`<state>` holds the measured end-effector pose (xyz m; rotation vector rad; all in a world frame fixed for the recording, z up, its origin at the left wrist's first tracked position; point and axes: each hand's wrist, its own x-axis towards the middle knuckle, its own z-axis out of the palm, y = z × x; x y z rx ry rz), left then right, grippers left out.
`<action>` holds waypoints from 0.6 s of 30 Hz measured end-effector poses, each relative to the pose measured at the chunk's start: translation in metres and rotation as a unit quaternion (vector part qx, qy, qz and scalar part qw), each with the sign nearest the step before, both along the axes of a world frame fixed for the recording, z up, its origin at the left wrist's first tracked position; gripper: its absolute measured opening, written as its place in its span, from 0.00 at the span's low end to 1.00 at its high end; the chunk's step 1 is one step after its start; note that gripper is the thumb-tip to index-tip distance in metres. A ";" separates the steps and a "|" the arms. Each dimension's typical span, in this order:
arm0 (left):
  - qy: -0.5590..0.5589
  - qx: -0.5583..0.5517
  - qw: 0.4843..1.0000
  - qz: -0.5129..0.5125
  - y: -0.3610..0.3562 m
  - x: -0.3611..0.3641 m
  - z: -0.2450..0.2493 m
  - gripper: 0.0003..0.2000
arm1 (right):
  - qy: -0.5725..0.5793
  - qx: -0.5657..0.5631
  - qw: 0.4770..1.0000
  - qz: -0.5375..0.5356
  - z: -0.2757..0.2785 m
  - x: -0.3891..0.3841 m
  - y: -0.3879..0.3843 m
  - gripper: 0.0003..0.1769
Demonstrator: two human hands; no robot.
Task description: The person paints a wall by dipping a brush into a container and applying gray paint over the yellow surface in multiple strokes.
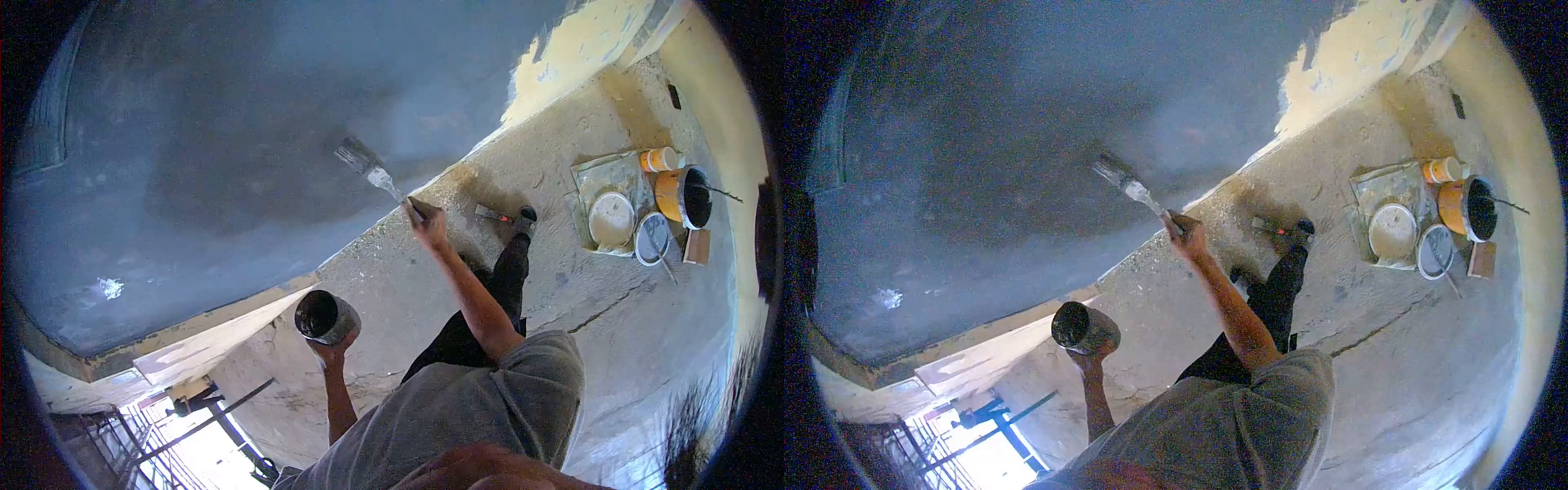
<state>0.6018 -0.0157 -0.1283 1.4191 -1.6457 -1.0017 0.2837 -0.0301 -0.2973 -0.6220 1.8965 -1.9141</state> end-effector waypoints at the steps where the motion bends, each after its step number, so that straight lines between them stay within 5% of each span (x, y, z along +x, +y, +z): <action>1: -0.060 -0.013 0.998 -0.026 0.000 0.000 0.002 0.53 | -0.015 0.003 1.000 0.022 -0.011 -0.003 -0.005 0.19; 3: -0.127 -0.026 0.990 -0.058 0.004 -0.011 0.008 0.55 | -0.064 0.073 0.995 0.018 -0.041 -0.019 -0.021 0.19; 5: -0.050 -0.025 0.998 -0.012 0.009 -0.033 0.015 0.49 | -0.147 0.158 0.976 0.000 -0.108 -0.019 -0.037 0.19; 6: 0.038 0.068 0.997 0.004 -0.012 0.012 -0.017 0.44 | -0.186 0.172 0.967 -0.016 -0.150 -0.016 -0.041 0.19; 10: -0.128 -0.073 0.987 -0.061 -0.004 0.006 -0.004 0.40 | -0.024 0.334 0.937 -0.096 -0.280 0.003 -0.013 0.19; 13: -0.004 -0.042 0.998 -0.040 -0.021 0.029 -0.023 0.40 | -0.181 0.356 0.916 -0.032 -0.221 -0.028 0.000 0.23; 15: -0.088 -0.091 0.989 -0.071 -0.015 0.007 -0.009 0.42 | -0.076 0.278 0.954 -0.081 -0.174 -0.038 -0.009 0.27; 16: -0.086 -0.088 0.990 -0.071 -0.014 0.009 -0.012 0.42 | -0.095 0.212 0.973 -0.010 -0.153 -0.048 -0.015 0.28; 18: -0.174 -0.109 0.975 -0.088 -0.016 0.014 -0.017 0.53 | -0.061 0.124 0.990 -0.002 -0.102 -0.047 -0.014 0.28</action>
